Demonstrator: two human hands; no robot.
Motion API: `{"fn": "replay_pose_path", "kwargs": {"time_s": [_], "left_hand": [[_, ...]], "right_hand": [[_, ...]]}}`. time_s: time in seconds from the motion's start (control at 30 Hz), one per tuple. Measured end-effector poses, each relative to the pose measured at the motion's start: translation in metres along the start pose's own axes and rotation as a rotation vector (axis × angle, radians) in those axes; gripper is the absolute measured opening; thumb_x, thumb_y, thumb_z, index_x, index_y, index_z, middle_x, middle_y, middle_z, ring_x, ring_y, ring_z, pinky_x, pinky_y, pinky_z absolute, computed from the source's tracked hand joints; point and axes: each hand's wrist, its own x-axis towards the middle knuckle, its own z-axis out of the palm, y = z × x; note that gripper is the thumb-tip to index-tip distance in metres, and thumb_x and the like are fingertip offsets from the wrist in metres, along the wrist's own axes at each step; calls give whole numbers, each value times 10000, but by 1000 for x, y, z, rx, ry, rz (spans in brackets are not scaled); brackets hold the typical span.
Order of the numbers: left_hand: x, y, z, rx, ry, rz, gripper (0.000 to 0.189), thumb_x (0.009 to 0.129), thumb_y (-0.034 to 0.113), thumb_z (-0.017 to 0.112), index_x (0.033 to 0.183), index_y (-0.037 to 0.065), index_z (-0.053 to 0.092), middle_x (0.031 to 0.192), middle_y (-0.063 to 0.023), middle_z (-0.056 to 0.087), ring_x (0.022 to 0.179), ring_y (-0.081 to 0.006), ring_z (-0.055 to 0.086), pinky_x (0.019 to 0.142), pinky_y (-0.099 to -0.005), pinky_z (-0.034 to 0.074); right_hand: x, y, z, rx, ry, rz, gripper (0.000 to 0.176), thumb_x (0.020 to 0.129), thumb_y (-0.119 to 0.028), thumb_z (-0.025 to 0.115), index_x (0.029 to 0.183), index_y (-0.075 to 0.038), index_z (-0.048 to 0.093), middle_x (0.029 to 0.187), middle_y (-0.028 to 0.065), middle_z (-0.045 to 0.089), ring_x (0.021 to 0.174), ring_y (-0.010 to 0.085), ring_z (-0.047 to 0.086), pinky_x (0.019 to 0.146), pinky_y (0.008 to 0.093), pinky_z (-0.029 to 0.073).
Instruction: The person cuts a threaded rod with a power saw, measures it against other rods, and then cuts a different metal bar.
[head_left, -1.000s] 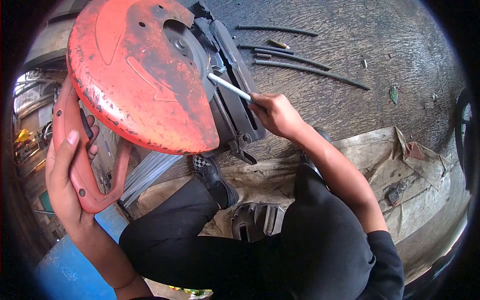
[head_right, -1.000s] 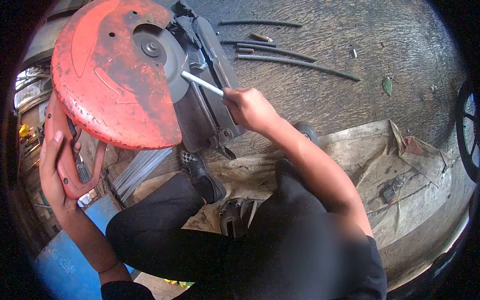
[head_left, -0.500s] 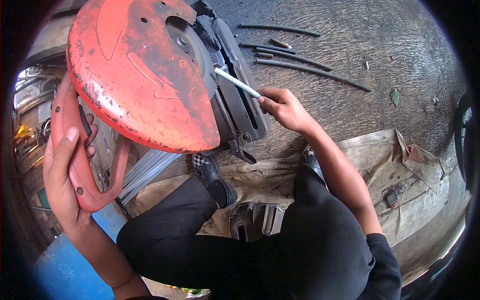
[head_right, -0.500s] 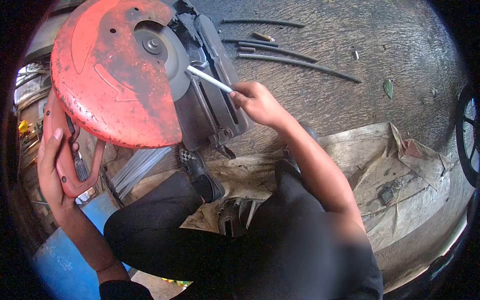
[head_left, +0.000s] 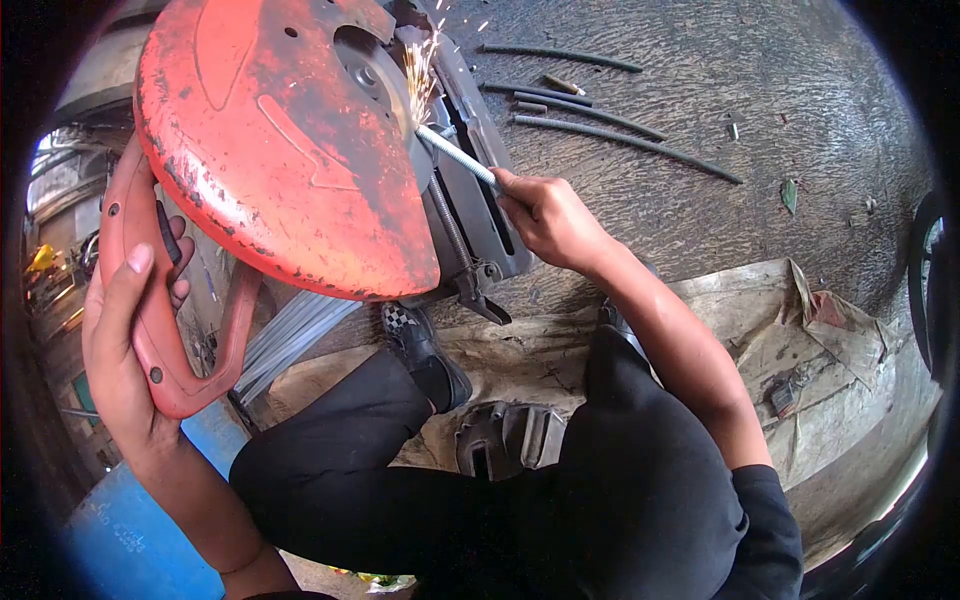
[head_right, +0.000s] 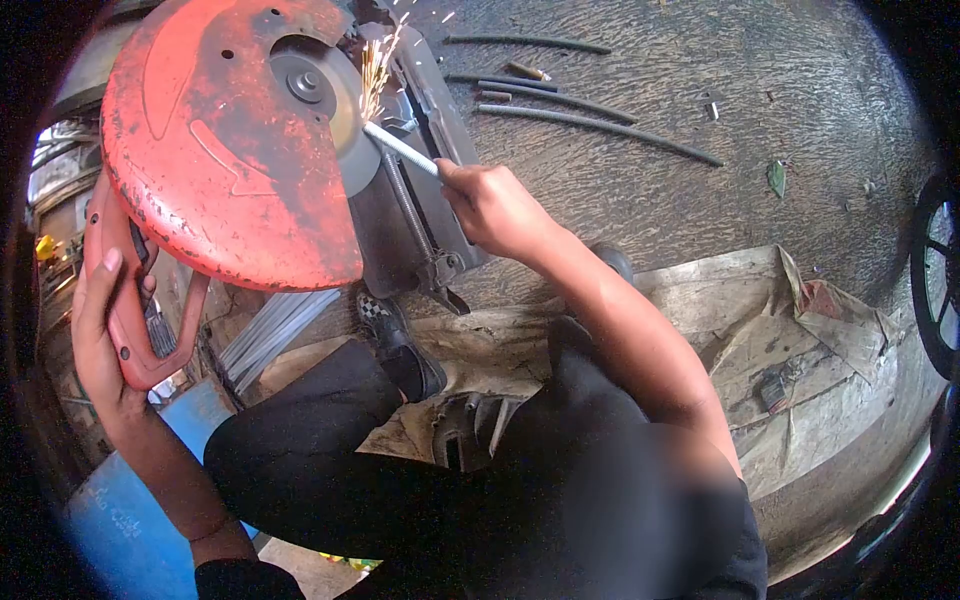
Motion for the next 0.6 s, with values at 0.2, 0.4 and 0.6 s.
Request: {"fn": "replay_pose_path", "kwargs": {"time_s": [0.2,0.4,0.6], "left_hand": [[-1,1,2,12,18,7,543,876,245,596,1295,-66,448,1130,-165,591,977,-173,574,825,-268,432],[-1,0,2,-13,65,-9,512,874,226,601,1277,-61,466,1079,-141,599,932,-152,568,810,-252,433],[6,-5,-13,41,-92,-35,504,878,235,604,1263,-64,474,1051,-127,606,911,-130,562,778,-239,436]], "right_hand": [[0,-1,4,-149,49,-55,366,843,-55,556,1201,20,539,779,227,584,700,401,604,620,459,477],[-3,-8,-2,-388,-19,-38,437,848,-90,562,1267,8,489,802,198,605,735,391,611,622,452,484],[0,-5,-11,228,-12,443,443,915,-220,548,1256,58,492,718,125,566,658,227,598,608,391,479]]}}
